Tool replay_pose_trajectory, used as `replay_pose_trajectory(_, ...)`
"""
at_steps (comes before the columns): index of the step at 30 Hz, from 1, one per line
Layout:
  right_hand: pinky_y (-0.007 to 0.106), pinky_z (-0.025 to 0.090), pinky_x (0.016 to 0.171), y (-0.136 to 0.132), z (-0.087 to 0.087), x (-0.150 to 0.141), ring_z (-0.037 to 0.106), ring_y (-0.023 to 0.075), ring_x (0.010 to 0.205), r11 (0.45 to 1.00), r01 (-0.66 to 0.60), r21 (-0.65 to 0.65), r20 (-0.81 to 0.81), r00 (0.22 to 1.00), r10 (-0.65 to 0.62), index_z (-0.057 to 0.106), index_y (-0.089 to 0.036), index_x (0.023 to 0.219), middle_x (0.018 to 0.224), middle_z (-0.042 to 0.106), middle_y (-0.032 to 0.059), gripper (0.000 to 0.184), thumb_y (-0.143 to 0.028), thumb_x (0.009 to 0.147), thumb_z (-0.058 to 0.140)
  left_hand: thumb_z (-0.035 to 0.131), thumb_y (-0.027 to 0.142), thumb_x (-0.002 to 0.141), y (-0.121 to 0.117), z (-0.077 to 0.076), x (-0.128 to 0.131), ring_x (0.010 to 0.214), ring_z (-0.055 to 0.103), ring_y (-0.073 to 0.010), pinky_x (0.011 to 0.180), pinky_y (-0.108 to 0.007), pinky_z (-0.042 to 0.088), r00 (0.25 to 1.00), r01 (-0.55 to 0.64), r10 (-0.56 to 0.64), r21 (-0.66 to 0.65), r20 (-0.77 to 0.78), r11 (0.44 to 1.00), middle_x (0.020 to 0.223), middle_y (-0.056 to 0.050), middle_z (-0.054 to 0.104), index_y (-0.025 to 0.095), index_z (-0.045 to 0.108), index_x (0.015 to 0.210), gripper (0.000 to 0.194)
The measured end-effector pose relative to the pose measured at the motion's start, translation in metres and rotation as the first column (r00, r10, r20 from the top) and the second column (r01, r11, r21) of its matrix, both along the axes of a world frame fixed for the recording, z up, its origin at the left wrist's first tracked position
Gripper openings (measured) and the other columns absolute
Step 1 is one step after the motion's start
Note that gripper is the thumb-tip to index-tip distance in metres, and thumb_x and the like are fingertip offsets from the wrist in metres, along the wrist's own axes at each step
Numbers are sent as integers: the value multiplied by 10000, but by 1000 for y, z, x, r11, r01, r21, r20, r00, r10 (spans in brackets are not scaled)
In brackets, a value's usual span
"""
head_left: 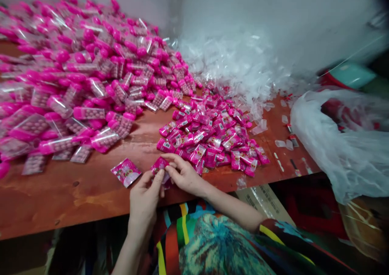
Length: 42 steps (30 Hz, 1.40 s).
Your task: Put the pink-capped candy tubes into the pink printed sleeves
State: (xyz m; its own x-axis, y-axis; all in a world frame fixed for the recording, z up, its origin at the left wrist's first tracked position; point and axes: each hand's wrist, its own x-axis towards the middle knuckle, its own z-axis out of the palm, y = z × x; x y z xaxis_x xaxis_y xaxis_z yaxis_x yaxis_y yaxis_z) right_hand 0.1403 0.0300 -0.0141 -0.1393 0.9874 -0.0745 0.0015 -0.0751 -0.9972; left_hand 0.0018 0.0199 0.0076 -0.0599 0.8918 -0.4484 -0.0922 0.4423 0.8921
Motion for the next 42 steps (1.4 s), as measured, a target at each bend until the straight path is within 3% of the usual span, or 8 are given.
replay_pose_trajectory(4, 213, 476, 625, 10, -2, -7, 596, 113, 694, 992, 119, 38, 21, 993, -120, 568, -220, 1229, 813, 608, -6, 308, -193, 930, 497, 774, 487, 690, 16, -7, 15, 405, 333, -76, 403, -198, 234, 996, -86, 87, -10, 35, 996, 414, 55, 425, 172, 507, 503, 453)
replay_pose_trajectory(8, 240, 495, 680, 22, 6, -12, 628, 133, 741, 968, 152, 200, 194, 962, -191, 634, -197, 1065, 854, 663, 22, 219, -160, 926, 468, 801, 486, 633, 28, -5, 17, 375, 308, -55, 382, -178, 191, 973, -140, 149, -62, 177, 988, 397, 53, 437, 163, 517, 503, 449)
replay_pose_trajectory(14, 233, 510, 676, 46, 16, -24, 647, 126, 693, 910, 11, 415, 346, 923, -170, 629, -183, 1081, 840, 691, 31, 276, -96, 901, 438, 828, 457, 611, 47, 1, 7, 359, 338, -51, 365, -172, 216, 937, -238, 250, -76, 242, 968, 401, 45, 461, 153, 560, 513, 417)
replay_pose_trajectory(21, 251, 512, 714, 75, 15, -46, 666, 145, 748, 869, -128, 479, 431, 896, -106, 609, -188, 1118, 880, 707, 42, 265, -125, 929, 433, 889, 435, 521, 67, 10, -18, 398, 379, -55, 368, -164, 230, 901, -290, 302, -87, 311, 953, 429, 35, 488, 134, 612, 541, 410)
replay_pose_trajectory(26, 265, 505, 779, 96, 21, -54, 669, 150, 846, 894, -195, 404, 388, 921, 26, 574, -200, 1187, 989, 696, 48, 256, -190, 967, 443, 844, 432, 596, 75, 18, -45, 398, 370, -64, 372, -178, 252, 916, -148, 183, -123, 357, 981, 426, 27, 495, 132, 635, 591, 365)
replay_pose_trajectory(30, 275, 513, 712, 133, 12, -65, 642, 147, 709, 985, -12, 171, 296, 954, -40, 486, -181, 1254, 819, 668, 14, 319, -368, 1000, 440, 868, 401, 559, 80, 18, -57, 399, 366, -54, 374, -172, 250, 897, -273, 297, -120, 326, 955, 430, 37, 500, 141, 590, 566, 380)
replay_pose_trajectory(36, 355, 496, 817, 189, -11, -94, 634, 210, 853, 983, 184, 28, 488, 855, -174, 559, -137, 1089, 934, 679, 92, 319, -379, 889, 619, 893, 320, 557, 80, 20, -58, 428, 384, -53, 382, -158, 280, 822, -360, 398, -171, 406, 917, 454, 58, 498, 153, 569, 628, 372)
replay_pose_trajectory(42, 301, 492, 772, 158, 15, -78, 611, 153, 788, 978, 163, 132, 357, 912, -200, 582, -180, 1032, 914, 652, 16, 271, -403, 881, 606, 839, 199, 657, 68, 31, -56, 393, 387, -34, 342, -156, 278, 726, -364, 458, -278, 512, 889, 527, 64, 539, 152, 530, 665, 312)
